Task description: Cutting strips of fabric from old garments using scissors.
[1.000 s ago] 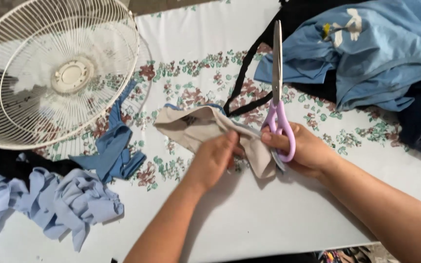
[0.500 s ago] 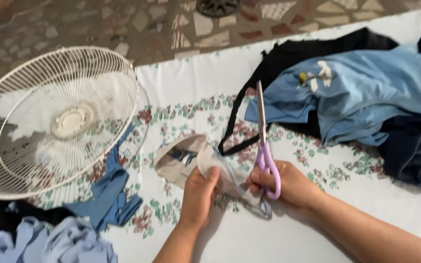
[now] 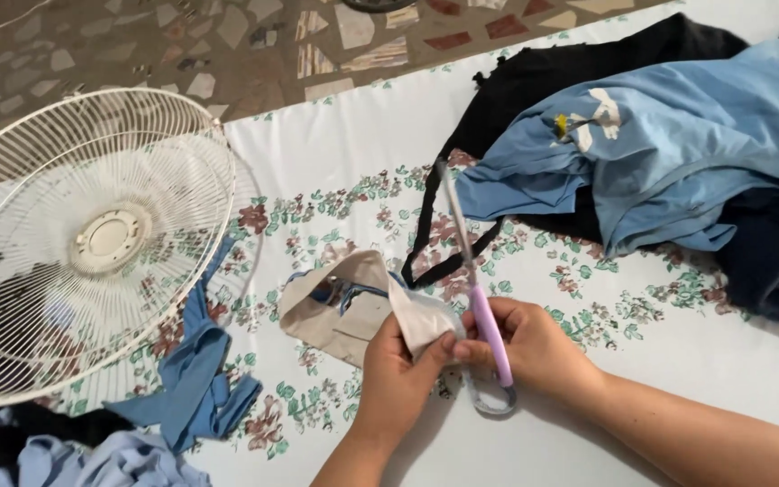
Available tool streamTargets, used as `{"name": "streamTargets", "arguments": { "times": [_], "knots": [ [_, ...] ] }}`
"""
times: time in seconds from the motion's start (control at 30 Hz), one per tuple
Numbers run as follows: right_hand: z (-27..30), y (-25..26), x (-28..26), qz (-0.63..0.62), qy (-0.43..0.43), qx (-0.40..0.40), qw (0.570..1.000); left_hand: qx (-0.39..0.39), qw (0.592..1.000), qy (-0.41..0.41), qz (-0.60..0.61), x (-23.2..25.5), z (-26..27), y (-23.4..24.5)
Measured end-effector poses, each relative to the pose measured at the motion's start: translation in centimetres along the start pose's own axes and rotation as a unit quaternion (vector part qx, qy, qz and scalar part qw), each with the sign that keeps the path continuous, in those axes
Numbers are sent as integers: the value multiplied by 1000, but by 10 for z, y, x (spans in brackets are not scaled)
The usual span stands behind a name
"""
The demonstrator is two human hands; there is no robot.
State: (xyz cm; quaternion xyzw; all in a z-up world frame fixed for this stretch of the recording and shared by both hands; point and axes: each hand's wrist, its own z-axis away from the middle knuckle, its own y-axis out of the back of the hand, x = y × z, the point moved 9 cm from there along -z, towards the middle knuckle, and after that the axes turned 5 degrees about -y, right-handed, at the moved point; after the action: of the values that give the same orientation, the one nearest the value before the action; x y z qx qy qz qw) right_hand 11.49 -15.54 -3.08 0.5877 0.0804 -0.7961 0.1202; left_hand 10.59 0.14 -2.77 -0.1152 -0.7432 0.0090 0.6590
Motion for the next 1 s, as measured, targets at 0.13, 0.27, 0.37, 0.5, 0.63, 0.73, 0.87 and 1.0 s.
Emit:
{"name": "streamTargets", "arguments": {
  "times": [0.13,0.27,0.37,0.5,0.63,0.73,0.87,1.0],
  "knots": [
    [4,1,-11,41,70,40,996,-5,1000,18,17,-2,2,-4],
    [10,5,-12,55,65,82,993,6,997,19,76,0,3,-2],
    [7,9,-14,39,66,80,994,8,998,1,63,4,-1,-2],
    [9,8,-21,-27,16,59,998,-9,999,-20,32,5,2,-4],
    [0,15,-12,4,15,24,1000,2,1000,-23,-8,19,0,-5],
    [1,16,-13,-7,21,23,999,-14,999,31,-31,11,3,-4],
    [4,18,-19,2,24,42,999,-81,996,31,-15,15,4,-18],
    [10,8,-30,63,30,-1,998,-60,996,45,53,15,4,-16]
  ]
}}
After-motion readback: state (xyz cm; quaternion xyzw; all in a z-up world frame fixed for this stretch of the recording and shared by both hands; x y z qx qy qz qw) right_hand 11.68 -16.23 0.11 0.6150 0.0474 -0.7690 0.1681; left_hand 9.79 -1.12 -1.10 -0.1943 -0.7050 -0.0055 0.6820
